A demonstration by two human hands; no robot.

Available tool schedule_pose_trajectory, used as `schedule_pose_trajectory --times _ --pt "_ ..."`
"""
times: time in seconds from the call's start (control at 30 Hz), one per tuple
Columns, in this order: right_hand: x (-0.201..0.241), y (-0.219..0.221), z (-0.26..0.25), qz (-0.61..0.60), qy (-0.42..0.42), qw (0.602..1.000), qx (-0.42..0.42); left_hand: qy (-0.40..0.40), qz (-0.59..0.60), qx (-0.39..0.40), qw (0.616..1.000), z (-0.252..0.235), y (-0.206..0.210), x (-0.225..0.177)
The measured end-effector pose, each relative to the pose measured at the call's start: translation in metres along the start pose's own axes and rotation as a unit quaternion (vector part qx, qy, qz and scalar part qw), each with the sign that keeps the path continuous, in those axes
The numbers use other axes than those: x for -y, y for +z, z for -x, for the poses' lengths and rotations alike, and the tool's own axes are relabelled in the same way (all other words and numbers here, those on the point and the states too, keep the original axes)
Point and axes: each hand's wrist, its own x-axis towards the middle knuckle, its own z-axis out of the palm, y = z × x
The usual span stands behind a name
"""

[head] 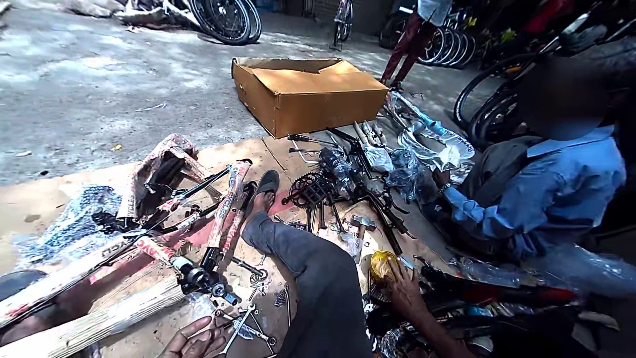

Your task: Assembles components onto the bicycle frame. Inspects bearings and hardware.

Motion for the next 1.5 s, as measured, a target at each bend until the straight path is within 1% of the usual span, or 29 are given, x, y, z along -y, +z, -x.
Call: schedule_pose_trajectory --times 0.07,0.17,0.23,0.3,0.33,0.37,0.43,0.5,0.57,0.63,0.7,0.77,0.87,0.93,1.0,1.07,1.13,1.2,1.3,1.4,1.5 --pt "0.004 0.016 -0.003 0.028 -0.003 0.998 -0.054 -0.015 -0.047 0.002 0.999 -0.002 -0.005 0.008" --pt "0.003 0.025 -0.014 0.05 -0.012 0.995 -0.085 -0.034 -0.108 -0.023 0.993 -0.007 -0.014 0.025" --pt "-0.003 0.024 -0.017 0.032 -0.053 0.992 -0.111 -0.032 -0.131 -0.043 0.99 -0.011 -0.02 0.035" --pt "-0.005 0.021 -0.018 -0.012 -0.091 0.981 -0.168 -0.023 -0.14 -0.068 0.988 -0.015 -0.028 0.043" --pt "-0.005 0.021 -0.019 -0.044 -0.088 0.976 -0.196 -0.02 -0.141 -0.081 0.987 -0.017 -0.029 0.046" --pt "-0.004 0.021 -0.019 -0.085 -0.062 0.969 -0.224 -0.023 -0.138 -0.09 0.986 -0.02 -0.03 0.047" --pt "0.0 0.03 -0.018 -0.188 0.032 0.948 -0.256 -0.03 -0.131 -0.095 0.986 -0.025 -0.03 0.047" --pt "0.002 0.043 -0.015 -0.238 0.119 0.931 -0.251 -0.034 -0.131 -0.091 0.987 -0.029 -0.03 0.05" --pt "0.001 0.058 -0.016 -0.212 0.154 0.934 -0.242 -0.046 -0.136 -0.079 0.987 -0.03 -0.03 0.052" --pt "-0.003 0.063 -0.02 -0.181 0.143 0.942 -0.242 -0.063 -0.144 -0.072 0.985 -0.03 -0.031 0.056" --pt "-0.007 0.058 -0.025 -0.167 0.113 0.945 -0.259 -0.074 -0.16 -0.068 0.982 -0.03 -0.033 0.058" --pt "-0.012 0.051 -0.035 -0.173 0.091 0.94 -0.281 -0.085 -0.174 -0.063 0.979 -0.031 -0.034 0.062" --pt "-0.012 0.042 -0.043 -0.19 0.096 0.932 -0.292 -0.104 -0.212 -0.026 0.971 -0.034 -0.031 0.072" --pt "-0.009 0.036 -0.044 -0.194 0.114 0.929 -0.292 -0.128 -0.268 0.024 0.954 -0.042 -0.024 0.078" --pt "-0.008 0.034 -0.042 -0.193 0.118 0.93 -0.29 -0.161 -0.332 0.076 0.926 -0.057 -0.013 0.087" --pt "-0.011 0.044 -0.043 -0.179 0.097 0.935 -0.289 -0.194 -0.388 0.12 0.893 -0.08 0.004 0.103" --pt "-0.014 0.048 -0.046 -0.164 0.081 0.938 -0.295 -0.23 -0.42 0.147 0.865 -0.108 0.026 0.119" --pt "-0.012 0.046 -0.047 -0.166 0.085 0.934 -0.306 -0.245 -0.45 0.145 0.846 -0.14 0.043 0.143" --pt "-0.001 0.038 -0.045 -0.196 0.112 0.92 -0.321 -0.239 -0.487 0.087 0.836 -0.178 0.063 0.168" --pt "0.005 0.041 -0.04 -0.202 0.107 0.921 -0.316 -0.245 -0.496 0.036 0.832 -0.194 0.08 0.168" --pt "0.004 0.049 -0.033 -0.193 0.09 0.929 -0.304 -0.22 -0.505 0.023 0.834 -0.198 0.084 0.17"
